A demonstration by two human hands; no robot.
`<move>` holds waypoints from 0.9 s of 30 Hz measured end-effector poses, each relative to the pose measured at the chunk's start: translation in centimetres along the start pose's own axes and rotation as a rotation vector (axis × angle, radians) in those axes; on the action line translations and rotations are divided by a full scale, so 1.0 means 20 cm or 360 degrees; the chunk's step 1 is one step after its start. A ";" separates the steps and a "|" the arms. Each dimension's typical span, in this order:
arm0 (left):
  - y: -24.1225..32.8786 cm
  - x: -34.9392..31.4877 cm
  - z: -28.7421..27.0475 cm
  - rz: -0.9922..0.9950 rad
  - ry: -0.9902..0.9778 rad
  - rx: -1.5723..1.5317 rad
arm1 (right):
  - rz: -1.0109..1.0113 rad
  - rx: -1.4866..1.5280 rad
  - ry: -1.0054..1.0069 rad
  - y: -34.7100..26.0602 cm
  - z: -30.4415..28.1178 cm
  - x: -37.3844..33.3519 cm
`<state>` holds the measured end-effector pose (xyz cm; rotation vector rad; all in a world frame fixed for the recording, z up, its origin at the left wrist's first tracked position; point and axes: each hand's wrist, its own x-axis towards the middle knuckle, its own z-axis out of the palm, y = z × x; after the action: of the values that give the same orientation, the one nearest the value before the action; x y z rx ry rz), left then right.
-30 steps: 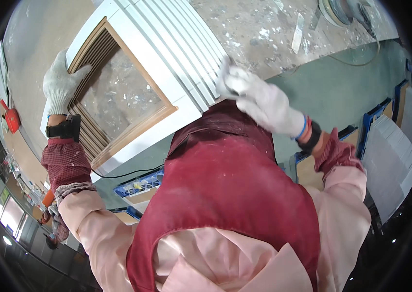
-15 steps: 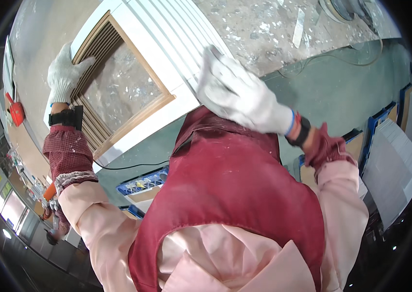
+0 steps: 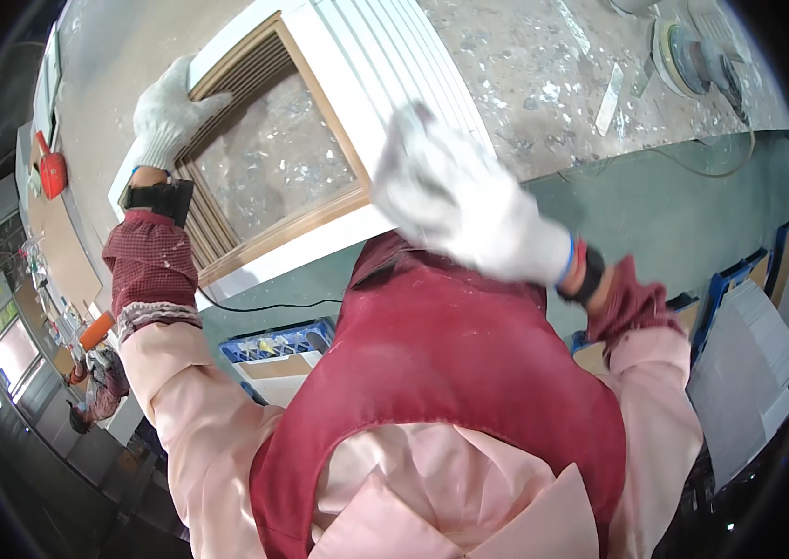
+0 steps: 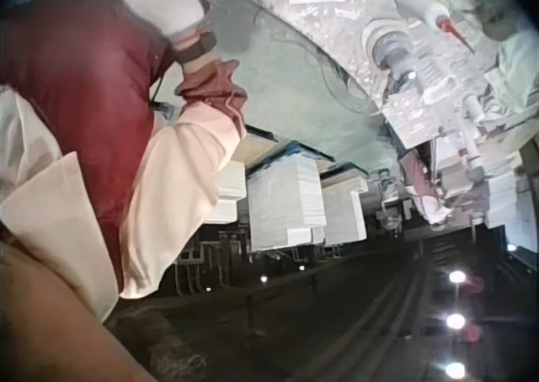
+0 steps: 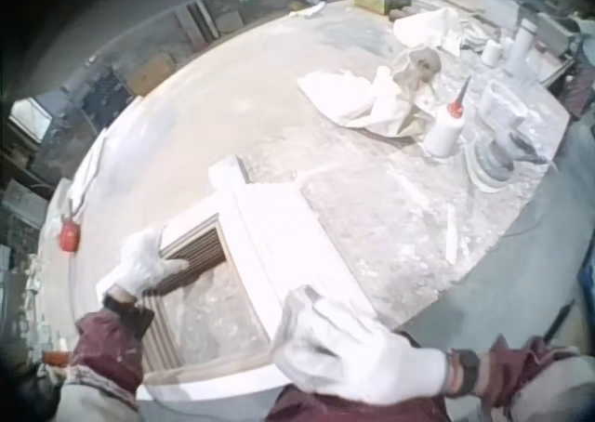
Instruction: The person sands the edges of a stack of white frames with a sanding block, then places them on a pallet. They pick up another stack of frames and return to the table to sand their edges.
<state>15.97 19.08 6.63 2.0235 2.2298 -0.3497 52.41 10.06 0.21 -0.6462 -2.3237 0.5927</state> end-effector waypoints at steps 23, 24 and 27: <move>-0.01 -0.08 -0.08 0.0173 0.0047 -0.0117 | 0.0931 -0.0099 -0.0211 0.59 0.08 0.71; -0.01 -0.09 -0.08 0.0185 0.0057 -0.0132 | 0.0891 -0.0114 -0.0206 0.57 0.09 0.73; 0.00 -0.07 -0.06 0.0077 -0.0003 -0.0128 | 0.0812 0.0026 -0.0112 0.51 0.08 0.55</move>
<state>16.18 17.97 8.16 2.0313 2.1529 -0.2527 46.93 23.91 -1.51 -1.2432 -2.2145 0.8694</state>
